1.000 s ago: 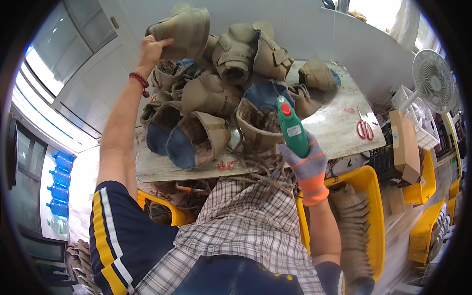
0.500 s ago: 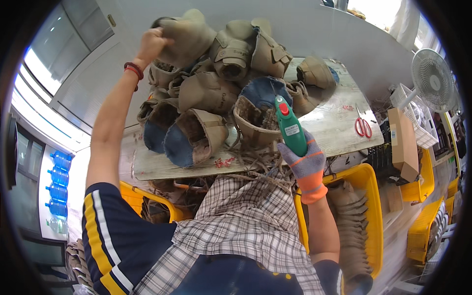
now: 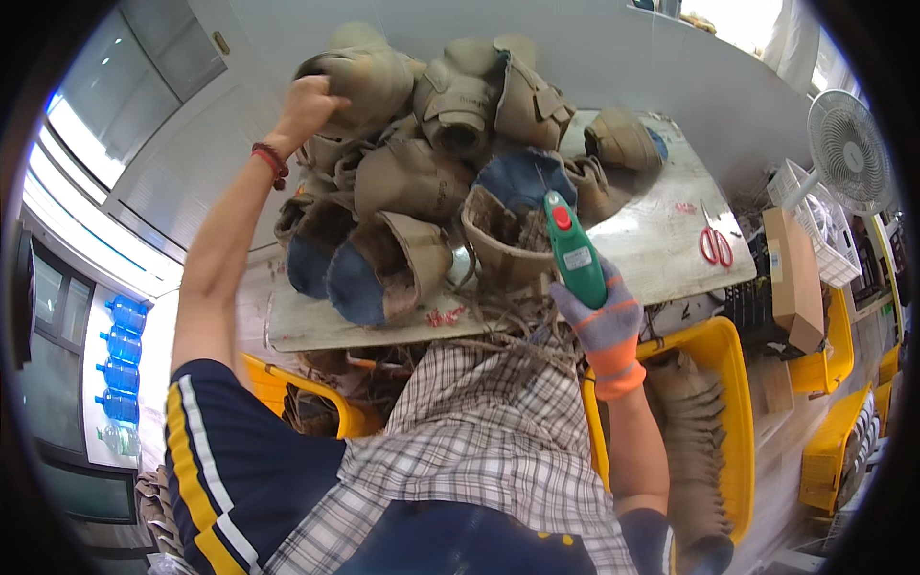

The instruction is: The person uses a green electric trimmer to cut and trim the fabric edges of beige shoe uppers on a workbench. They repeatedly pick up individual uppers, trim around the openings, and place them into a yellow bin. The process continues with multiple uppers throughout the clip.

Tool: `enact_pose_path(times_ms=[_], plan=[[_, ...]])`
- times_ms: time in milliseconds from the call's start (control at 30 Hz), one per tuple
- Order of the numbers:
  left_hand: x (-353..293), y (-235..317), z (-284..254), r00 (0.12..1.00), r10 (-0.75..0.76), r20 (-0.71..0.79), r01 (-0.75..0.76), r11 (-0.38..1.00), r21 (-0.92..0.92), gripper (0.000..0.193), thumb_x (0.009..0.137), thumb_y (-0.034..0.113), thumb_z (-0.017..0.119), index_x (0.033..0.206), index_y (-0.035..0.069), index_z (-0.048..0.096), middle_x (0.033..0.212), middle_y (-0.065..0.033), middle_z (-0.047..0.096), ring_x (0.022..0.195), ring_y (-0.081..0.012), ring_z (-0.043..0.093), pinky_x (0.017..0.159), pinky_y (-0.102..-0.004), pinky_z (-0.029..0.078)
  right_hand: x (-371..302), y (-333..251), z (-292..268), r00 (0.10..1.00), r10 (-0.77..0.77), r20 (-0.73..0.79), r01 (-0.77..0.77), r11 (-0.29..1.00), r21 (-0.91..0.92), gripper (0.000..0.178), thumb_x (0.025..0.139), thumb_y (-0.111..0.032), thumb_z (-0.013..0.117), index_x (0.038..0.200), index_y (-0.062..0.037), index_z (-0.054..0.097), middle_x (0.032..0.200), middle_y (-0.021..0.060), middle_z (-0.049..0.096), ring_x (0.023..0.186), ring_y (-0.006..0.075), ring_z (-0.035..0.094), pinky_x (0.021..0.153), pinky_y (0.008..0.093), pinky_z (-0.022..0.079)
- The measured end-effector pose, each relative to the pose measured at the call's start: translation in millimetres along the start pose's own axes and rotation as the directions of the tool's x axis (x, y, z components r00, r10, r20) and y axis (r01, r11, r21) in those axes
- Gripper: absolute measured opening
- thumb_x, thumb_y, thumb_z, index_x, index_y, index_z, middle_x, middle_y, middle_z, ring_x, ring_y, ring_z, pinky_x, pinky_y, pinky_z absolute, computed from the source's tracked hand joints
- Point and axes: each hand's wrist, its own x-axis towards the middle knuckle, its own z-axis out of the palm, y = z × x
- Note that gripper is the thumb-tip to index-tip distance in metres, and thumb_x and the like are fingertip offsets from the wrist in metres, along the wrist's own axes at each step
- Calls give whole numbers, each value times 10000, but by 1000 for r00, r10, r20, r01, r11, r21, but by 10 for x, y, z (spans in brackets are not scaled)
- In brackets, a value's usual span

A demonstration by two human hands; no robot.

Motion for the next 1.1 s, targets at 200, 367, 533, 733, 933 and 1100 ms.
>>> enact_pose_path(times_ms=[200, 367, 533, 733, 933, 1100], plan=[[7, 43, 50, 994, -84, 75, 64, 969, 239, 270, 647, 187, 747, 766, -24, 626, 635, -183, 580, 611, -238, 611, 611, -341, 496, 13, -37, -1, 999, 53, 6, -53, 998, 40, 491, 723, -146, 768, 1153, -9, 575, 926, 50, 647, 779, 93, 568, 703, 252, 484], [-56, 13, 24, 968, -246, -53, 208, 901, -380, 303, 627, 221, 755, 656, -26, 583, 614, -184, 568, 596, -256, 604, 585, -368, 472, -66, 6, -31, 1000, -20, 17, 20, 999, -26, 508, 724, -142, 768, 1169, -4, 565, 908, 51, 654, 765, 83, 572, 690, 248, 487], [-27, 87, -30, 981, -185, 59, 176, 975, 133, 320, 612, 224, 755, 620, -34, 565, 671, -222, 587, 619, -338, 585, 594, -412, 460, -38, 69, -18, 1000, -12, -15, 13, 1000, 18, 525, 715, -164, 782, 1170, -8, 571, 905, 51, 659, 759, 84, 572, 698, 248, 490], [-159, -150, 2, 959, -281, -35, 268, 941, -207, 203, 666, 113, 759, 703, -34, 624, 718, -131, 650, 584, -173, 575, 564, -341, 471, -75, 87, -41, 1000, -10, 3, 10, 998, 56, 508, 720, -152, 775, 1163, -11, 572, 899, 48, 654, 756, 81, 574, 679, 246, 490], [-156, 140, 3, 965, -242, 96, 257, 945, -202, 164, 671, 85, 744, 709, -29, 633, 725, -114, 660, 648, -177, 595, 634, -348, 469, -44, 124, -55, 999, 3, -36, -2, 999, 42, 533, 692, -166, 792, 1154, -11, 574, 850, 50, 661, 710, 86, 588, 662, 251, 494], [-132, 21, -175, 940, -342, 18, 284, 749, -599, 221, 739, 47, 710, 944, -23, 662, 856, -51, 671, 755, -171, 631, 694, -315, 517, -75, 34, -66, 998, -67, -17, 65, 993, -98, 520, 710, -160, 787, 1158, -3, 575, 888, 78, 670, 746, 108, 611, 684, 263, 505]])
